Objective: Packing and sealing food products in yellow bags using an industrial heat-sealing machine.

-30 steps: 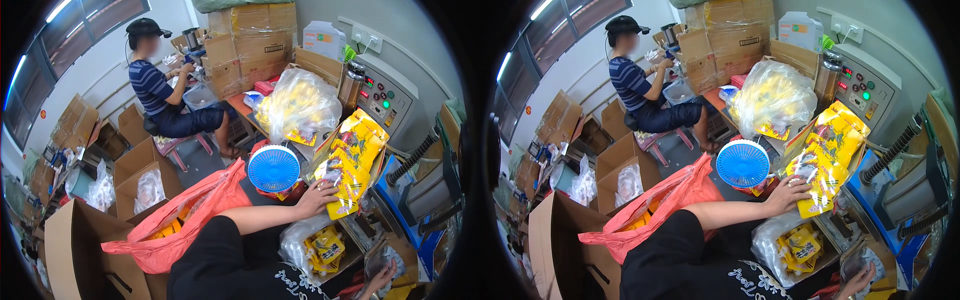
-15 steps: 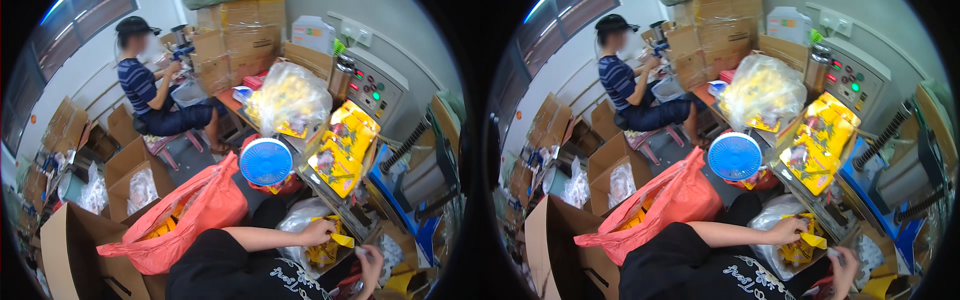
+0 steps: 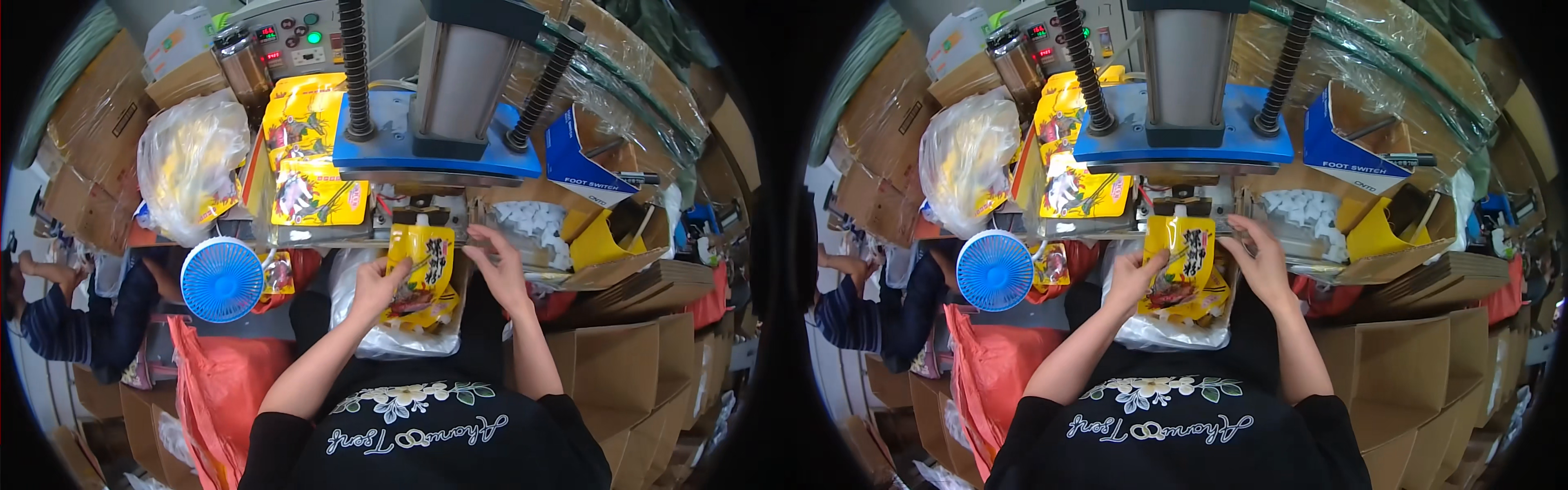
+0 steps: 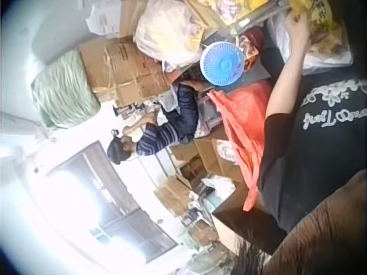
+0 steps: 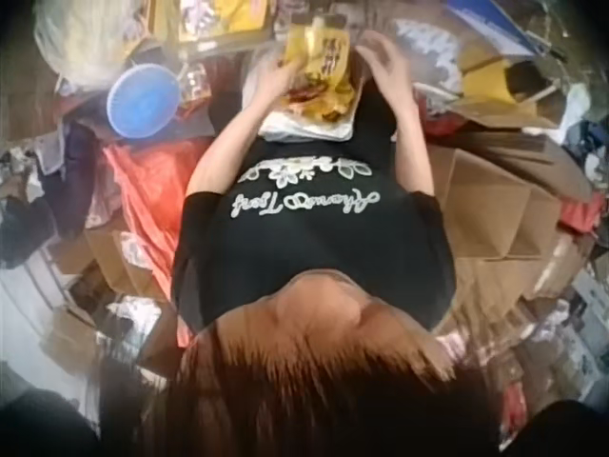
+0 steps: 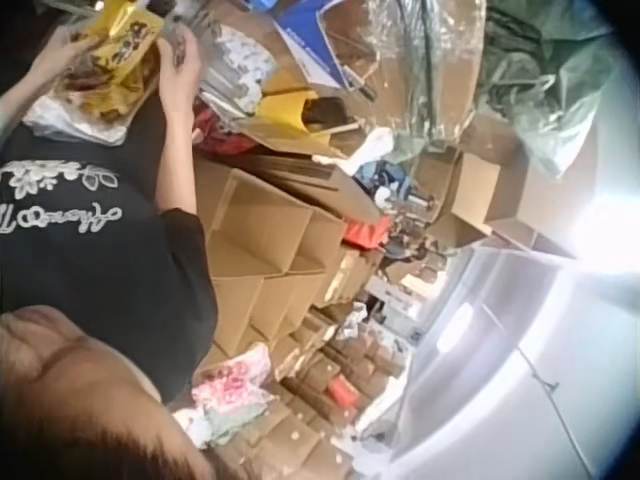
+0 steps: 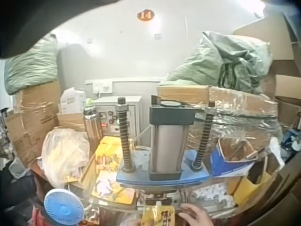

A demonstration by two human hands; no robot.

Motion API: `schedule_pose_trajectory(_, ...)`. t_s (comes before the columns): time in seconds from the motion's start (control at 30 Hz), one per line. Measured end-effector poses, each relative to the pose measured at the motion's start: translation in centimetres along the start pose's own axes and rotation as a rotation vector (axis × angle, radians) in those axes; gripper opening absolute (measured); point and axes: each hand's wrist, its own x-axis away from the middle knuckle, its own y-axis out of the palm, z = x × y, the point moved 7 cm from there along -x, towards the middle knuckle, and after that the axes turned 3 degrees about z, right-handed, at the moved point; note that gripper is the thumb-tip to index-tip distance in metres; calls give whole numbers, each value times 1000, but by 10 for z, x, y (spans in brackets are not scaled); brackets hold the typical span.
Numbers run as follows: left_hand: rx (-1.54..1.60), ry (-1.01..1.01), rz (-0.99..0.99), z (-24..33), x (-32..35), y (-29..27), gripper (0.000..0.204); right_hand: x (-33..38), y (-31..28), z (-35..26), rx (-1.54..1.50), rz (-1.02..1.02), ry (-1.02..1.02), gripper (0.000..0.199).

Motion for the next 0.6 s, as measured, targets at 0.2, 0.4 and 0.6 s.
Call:
schedule_pose_trajectory(0.2,516,-249,58,4,-25,16,23,7,-53,34,97,176,103,22)
schedule_pose_trajectory(0.4,376,-190,39,7,-34,1,21,-22,-74,48,179,297,-44,19)
schedule_pose_trajectory(0.6,-671,468,442,84,-40,-91,47,-47,-39,48,548,246,-131,23)
